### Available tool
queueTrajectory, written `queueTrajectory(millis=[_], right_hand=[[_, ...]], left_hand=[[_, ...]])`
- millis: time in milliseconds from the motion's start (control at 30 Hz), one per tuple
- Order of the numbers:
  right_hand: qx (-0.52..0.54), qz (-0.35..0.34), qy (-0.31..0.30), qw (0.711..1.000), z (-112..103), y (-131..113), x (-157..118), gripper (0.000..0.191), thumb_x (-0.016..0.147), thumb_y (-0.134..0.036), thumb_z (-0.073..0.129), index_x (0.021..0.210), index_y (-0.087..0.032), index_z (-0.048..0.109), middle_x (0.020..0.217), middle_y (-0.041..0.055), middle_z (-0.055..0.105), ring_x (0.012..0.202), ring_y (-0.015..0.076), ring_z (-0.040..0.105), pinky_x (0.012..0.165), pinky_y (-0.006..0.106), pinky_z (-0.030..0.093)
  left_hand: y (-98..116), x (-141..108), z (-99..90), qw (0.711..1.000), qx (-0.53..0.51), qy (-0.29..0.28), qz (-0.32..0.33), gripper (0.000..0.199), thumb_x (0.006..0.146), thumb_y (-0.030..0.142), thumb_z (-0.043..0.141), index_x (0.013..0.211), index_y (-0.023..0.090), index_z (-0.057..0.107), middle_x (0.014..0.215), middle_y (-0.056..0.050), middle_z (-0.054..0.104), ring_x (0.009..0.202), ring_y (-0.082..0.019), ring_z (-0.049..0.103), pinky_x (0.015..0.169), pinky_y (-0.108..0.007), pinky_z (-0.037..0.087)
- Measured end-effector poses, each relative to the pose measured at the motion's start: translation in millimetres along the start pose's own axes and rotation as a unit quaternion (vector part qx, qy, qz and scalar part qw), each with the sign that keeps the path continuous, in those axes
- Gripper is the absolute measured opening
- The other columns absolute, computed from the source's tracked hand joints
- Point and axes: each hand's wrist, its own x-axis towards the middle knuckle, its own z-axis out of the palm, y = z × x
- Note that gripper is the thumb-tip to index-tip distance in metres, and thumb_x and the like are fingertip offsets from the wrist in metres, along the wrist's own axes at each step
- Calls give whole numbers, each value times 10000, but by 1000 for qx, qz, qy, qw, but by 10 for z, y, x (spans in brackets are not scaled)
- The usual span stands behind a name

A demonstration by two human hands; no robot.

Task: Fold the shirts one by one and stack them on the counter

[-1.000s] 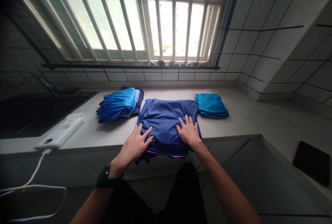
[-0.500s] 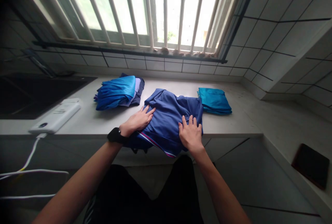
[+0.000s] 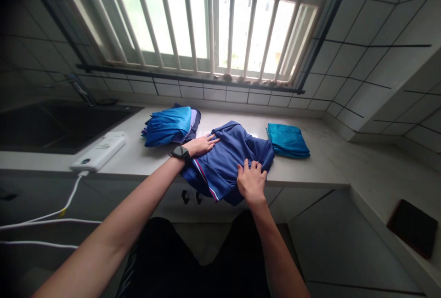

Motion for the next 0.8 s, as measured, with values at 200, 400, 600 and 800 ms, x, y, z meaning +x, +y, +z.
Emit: queueTrajectory(millis=[200,400,600,800], right_hand=[[17,8,-7,1000,3,-40,-3,631,1095,-403,201,1576,-141,515,1461,258,578,1327,400,518,1007,530,452],[3,-4,-2,1000,19,-10,-31,633,1099,-409,203,1589,-131,492,1468,247,577,1315,395,520,1009,519,457],[-6,-8,-18,1000,-65,26,-52,604,1105,-426,240,1588,-168,494,1461,219,585,1283,369,539,986,495,467],[-9,-22,-28,999,-199,38,-130,562,1106,-436,276,1507,-197,589,1389,202,635,1238,362,589,933,452,491]], left_hand=[[438,-343,90,958,-19,79,-276,627,995,395,546,1561,129,502,1548,-319,510,1377,-472,552,991,-562,554],[833,-802,281,934,-16,60,-353,723,1034,614,387,1574,149,505,1571,-309,489,1460,-516,438,1121,-658,419],[770,-694,112,949,-35,-1,-313,696,1070,579,315,1612,161,445,1669,-267,369,1541,-462,342,1215,-619,330],[381,-397,173,980,-47,-25,-194,661,1074,595,319,1594,213,463,1689,-216,361,1574,-424,296,1229,-616,312]])
